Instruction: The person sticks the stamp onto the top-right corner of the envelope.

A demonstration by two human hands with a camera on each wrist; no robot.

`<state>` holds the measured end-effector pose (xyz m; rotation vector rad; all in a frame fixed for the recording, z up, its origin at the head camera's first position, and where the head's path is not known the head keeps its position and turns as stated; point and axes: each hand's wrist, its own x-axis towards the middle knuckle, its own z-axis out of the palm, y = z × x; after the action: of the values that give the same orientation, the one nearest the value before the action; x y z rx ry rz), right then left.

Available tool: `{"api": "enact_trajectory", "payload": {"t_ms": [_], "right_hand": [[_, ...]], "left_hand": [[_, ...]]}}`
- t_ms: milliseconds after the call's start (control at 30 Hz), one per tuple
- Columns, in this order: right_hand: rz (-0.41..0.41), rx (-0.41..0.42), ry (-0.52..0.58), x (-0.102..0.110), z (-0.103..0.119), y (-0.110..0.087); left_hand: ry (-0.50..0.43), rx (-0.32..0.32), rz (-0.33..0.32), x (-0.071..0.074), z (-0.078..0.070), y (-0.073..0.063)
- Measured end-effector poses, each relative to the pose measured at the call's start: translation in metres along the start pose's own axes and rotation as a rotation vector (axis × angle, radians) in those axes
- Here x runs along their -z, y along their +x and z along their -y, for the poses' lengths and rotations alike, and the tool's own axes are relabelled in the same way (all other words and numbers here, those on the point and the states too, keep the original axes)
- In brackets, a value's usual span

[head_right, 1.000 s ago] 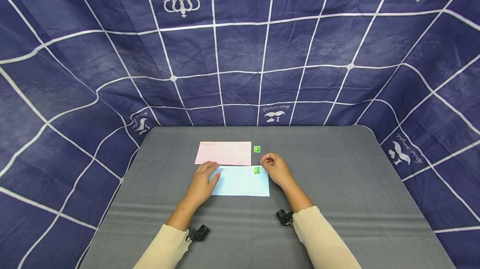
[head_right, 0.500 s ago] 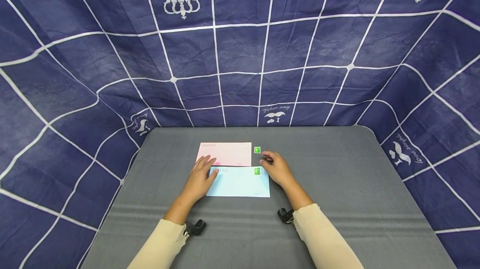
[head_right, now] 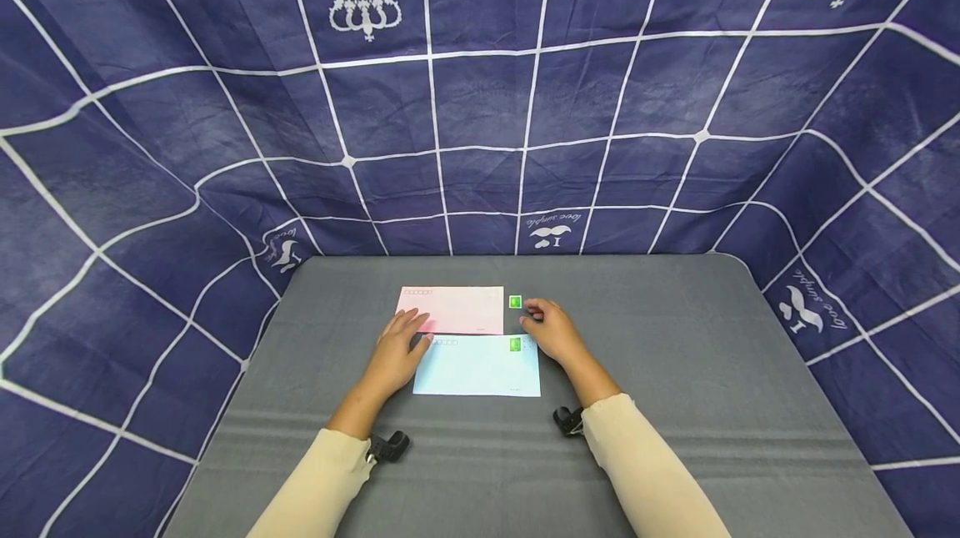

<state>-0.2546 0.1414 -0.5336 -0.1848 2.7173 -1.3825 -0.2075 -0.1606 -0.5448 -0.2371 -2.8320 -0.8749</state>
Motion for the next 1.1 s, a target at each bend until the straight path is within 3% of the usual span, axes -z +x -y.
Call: {"api": "enact_trajectory", "payload": {"t_ms": [333,833,1100], "right_hand": [[0.01,-0.032,-0.043,-0.003,-0.001,0.014],[-0.033,-0.089,-0.02,-0.008,-0.005,0.035],[-0.063,-0.076,-0.021,-0.007,-0.009,0.042]], "left_hand": [[0.029,-0.013,0.011,0.0,0.004,0.006],[0.077,-0.001,0.044,-0.004,0.005,0.017],[0.115,-0.004,0.11,-0.003,0.009,0.024]]}}
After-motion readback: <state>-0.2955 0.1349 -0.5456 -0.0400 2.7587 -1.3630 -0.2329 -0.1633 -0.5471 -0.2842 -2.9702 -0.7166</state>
